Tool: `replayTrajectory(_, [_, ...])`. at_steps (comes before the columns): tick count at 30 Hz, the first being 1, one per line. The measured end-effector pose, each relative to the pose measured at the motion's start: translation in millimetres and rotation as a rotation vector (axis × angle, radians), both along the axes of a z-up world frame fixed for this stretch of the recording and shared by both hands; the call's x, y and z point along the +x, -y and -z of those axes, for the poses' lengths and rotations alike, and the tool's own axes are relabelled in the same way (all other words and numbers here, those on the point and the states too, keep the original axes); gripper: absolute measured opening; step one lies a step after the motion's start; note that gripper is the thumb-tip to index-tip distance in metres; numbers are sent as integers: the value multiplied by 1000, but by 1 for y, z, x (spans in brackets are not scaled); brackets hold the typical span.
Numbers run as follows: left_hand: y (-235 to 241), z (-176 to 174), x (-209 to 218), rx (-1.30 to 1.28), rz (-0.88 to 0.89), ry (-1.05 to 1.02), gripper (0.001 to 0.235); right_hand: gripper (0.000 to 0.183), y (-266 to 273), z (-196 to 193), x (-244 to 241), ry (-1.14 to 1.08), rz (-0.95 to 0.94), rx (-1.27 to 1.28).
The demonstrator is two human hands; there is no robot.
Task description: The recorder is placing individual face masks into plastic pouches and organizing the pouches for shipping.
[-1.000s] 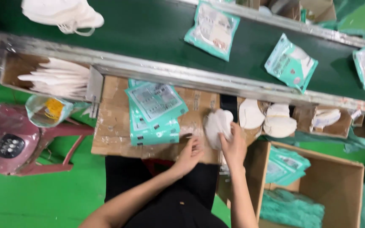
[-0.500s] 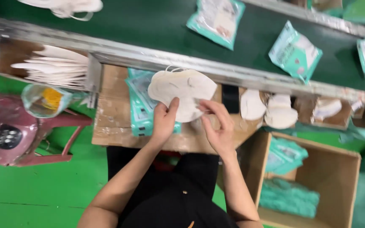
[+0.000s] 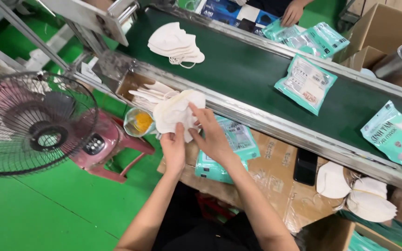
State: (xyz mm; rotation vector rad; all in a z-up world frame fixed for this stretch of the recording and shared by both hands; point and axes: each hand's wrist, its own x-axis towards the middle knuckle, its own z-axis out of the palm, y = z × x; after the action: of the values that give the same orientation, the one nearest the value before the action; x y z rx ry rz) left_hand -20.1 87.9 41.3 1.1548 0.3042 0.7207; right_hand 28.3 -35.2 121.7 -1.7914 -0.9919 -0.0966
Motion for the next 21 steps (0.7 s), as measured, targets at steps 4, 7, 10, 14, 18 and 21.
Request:
replayTrajectory(4, [-19,1,-7,87,-53,-121,33,77,-17,-2,0,-82,22,-99])
replayTrajectory(7, [-21,-4,-8,76,-11,-84,34,77,-22,-2,6,75,6,-135])
replayTrajectory(10, [-25,4,-7,41,-2,-20,35,79,-23,1,8,141,-5,-97])
replayTrajectory(14, [-24,13,-5,13,2,-12,34,84,-19,3,9,109,11,-113])
replayTrajectory(18, [-15,-14,-2,32,46,20,33,89,-14,9,16,53,-1,-129])
replayTrajectory(21, [-17,3,-5,47,66,23,37,93,-11,7,14,-24,-14,-159])
